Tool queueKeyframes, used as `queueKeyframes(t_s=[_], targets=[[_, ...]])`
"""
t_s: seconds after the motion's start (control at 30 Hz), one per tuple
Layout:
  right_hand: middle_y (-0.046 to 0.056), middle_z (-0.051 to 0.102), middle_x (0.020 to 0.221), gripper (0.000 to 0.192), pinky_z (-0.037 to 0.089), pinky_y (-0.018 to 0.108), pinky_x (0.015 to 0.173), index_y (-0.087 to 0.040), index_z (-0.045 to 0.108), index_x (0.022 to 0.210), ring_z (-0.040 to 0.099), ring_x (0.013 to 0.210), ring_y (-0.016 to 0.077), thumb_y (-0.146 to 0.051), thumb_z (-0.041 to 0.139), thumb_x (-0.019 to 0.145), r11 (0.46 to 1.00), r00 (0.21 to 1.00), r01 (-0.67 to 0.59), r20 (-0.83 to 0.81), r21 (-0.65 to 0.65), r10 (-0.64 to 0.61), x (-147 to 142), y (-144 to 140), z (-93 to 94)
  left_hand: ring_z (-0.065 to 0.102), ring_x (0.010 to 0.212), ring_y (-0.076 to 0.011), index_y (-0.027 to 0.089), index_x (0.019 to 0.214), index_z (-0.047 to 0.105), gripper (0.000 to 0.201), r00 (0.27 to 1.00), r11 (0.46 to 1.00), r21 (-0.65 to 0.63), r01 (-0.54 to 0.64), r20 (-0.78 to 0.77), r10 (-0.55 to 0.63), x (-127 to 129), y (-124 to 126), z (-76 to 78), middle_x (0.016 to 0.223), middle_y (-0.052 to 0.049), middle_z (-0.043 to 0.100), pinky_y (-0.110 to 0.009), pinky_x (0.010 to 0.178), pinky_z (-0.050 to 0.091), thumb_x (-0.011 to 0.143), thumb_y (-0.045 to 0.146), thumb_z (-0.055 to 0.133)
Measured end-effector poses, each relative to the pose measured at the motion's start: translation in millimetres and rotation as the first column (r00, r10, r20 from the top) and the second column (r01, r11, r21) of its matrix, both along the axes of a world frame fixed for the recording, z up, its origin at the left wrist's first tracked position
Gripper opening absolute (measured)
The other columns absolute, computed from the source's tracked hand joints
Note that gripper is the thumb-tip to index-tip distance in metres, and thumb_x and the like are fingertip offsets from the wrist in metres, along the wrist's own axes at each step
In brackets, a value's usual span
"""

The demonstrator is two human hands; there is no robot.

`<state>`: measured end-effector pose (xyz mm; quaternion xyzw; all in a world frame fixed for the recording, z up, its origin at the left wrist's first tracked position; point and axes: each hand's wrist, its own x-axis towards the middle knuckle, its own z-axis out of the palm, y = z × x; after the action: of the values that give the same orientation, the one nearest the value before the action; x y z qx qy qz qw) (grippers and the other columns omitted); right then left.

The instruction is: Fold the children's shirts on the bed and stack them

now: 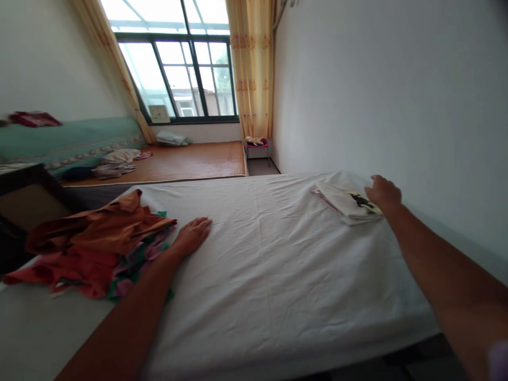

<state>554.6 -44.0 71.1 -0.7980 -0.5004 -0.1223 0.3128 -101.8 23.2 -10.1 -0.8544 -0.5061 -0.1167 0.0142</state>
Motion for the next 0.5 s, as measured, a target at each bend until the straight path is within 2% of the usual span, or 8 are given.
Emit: queueKeyframes(t_s=[0.07, 0.13, 0.17, 0.23, 0.27, 0.33, 0.4, 0.5], targets=[[0.029, 0.057, 0.123, 0.052, 0.039, 0.053, 0.092, -0.008, 0.051, 0.132, 0.054, 0.115, 0.0357, -0.036, 0.05, 0.089, 0.984, 0.997, -0.058, 0.03, -0.17, 0.064, -15, 10, -28.3, 0.045, 0.13, -0.0221, 0.022, 0.133, 0.053, 0.05, 1.0, 1.0, -0.002, -0.005, 0.021, 0.005, 2, -4, 0.1, 0.14, -0.007, 0.051, -0.041, 0.11, 0.033, 0.094, 0.043, 0.031], [0.021, 0.052, 0.135, 0.052, 0.036, 0.051, 0.101, -0.016, 0.05, 0.135, 0.047, 0.126, 0.0328, -0.044, 0.042, 0.092, 0.911, 0.981, -0.156, 0.048, -0.382, 0.188, -40, 18, -59.7, 0.043, 0.131, -0.0218, 0.023, 0.133, 0.053, 0.048, 0.999, 1.0, -0.002, -0.017, 0.035, 0.017, 3, -8, 0.8, 0.141, -0.007, 0.05, -0.041, 0.11, 0.032, 0.094, 0.041, 0.032], [0.019, 0.047, 0.141, 0.055, 0.031, 0.053, 0.105, -0.017, 0.05, 0.136, 0.04, 0.132, 0.0333, -0.047, 0.041, 0.091, 0.895, 0.975, -0.172, 0.058, -0.411, 0.214, -52, 21, -73.5, 0.043, 0.131, -0.0216, 0.023, 0.132, 0.054, 0.047, 0.999, 1.0, -0.004, -0.021, 0.036, 0.021, 4, -10, 1.9, 0.141, -0.007, 0.05, -0.041, 0.11, 0.032, 0.094, 0.04, 0.033], [0.018, 0.036, 0.149, 0.062, 0.023, 0.06, 0.108, -0.015, 0.044, 0.141, 0.028, 0.139, 0.0359, -0.051, 0.037, 0.09, 0.897, 0.978, -0.12, 0.103, -0.426, 0.18, -72, 24, -92.1, 0.045, 0.129, -0.0215, 0.024, 0.129, 0.057, 0.044, 1.0, 1.0, -0.01, -0.009, 0.019, 0.009, 5, -14, 6.4, 0.138, -0.006, 0.053, -0.039, 0.109, 0.034, 0.093, 0.038, 0.035], [0.019, 0.034, 0.15, 0.065, 0.022, 0.062, 0.108, -0.013, 0.043, 0.142, 0.026, 0.139, 0.0375, -0.052, 0.037, 0.09, 0.896, 0.98, -0.094, 0.115, -0.433, 0.159, -80, 27, -95.8, 0.047, 0.127, -0.0216, 0.025, 0.126, 0.06, 0.042, 1.0, 1.0, -0.006, -0.001, 0.004, 0.001, 5, -17, 10.1, 0.135, -0.006, 0.056, -0.039, 0.107, 0.035, 0.093, 0.037, 0.037], [0.021, 0.038, 0.147, 0.064, 0.027, 0.061, 0.107, -0.011, 0.047, 0.138, 0.032, 0.137, 0.0385, -0.05, 0.042, 0.087, 0.873, 0.976, -0.114, 0.111, -0.474, 0.187, -91, 33, -92.9, 0.053, 0.119, -0.0221, 0.027, 0.118, 0.065, 0.036, 1.0, 0.999, 0.044, -0.003, -0.03, 0.005, 4, -21, 20.5, 0.127, -0.005, 0.062, -0.039, 0.103, 0.037, 0.091, 0.032, 0.041], [0.022, 0.048, 0.14, 0.057, 0.034, 0.055, 0.106, -0.011, 0.054, 0.131, 0.041, 0.132, 0.0363, -0.042, 0.049, 0.083, 0.848, 0.944, -0.251, 0.078, -0.467, 0.322, -108, 42, -82.4, 0.055, 0.113, -0.0236, 0.027, 0.111, 0.068, 0.033, 0.997, 0.987, 0.152, -0.06, -0.044, 0.068, 0, -25, 33.9, 0.12, -0.006, 0.065, -0.041, 0.101, 0.036, 0.089, 0.025, 0.044], [0.019, 0.058, 0.13, 0.045, 0.042, 0.046, 0.103, -0.013, 0.059, 0.123, 0.054, 0.121, 0.0306, -0.03, 0.052, 0.081, 0.78, 0.816, -0.536, 0.038, -0.323, 0.576, -157, 55, -70.2, 0.049, 0.118, -0.0275, 0.023, 0.105, 0.07, 0.03, 0.966, 0.914, 0.328, -0.238, -0.017, 0.258, -14, -32, 56.2, 0.12, -0.009, 0.064, -0.047, 0.102, 0.03, 0.086, 0.018, 0.046]])
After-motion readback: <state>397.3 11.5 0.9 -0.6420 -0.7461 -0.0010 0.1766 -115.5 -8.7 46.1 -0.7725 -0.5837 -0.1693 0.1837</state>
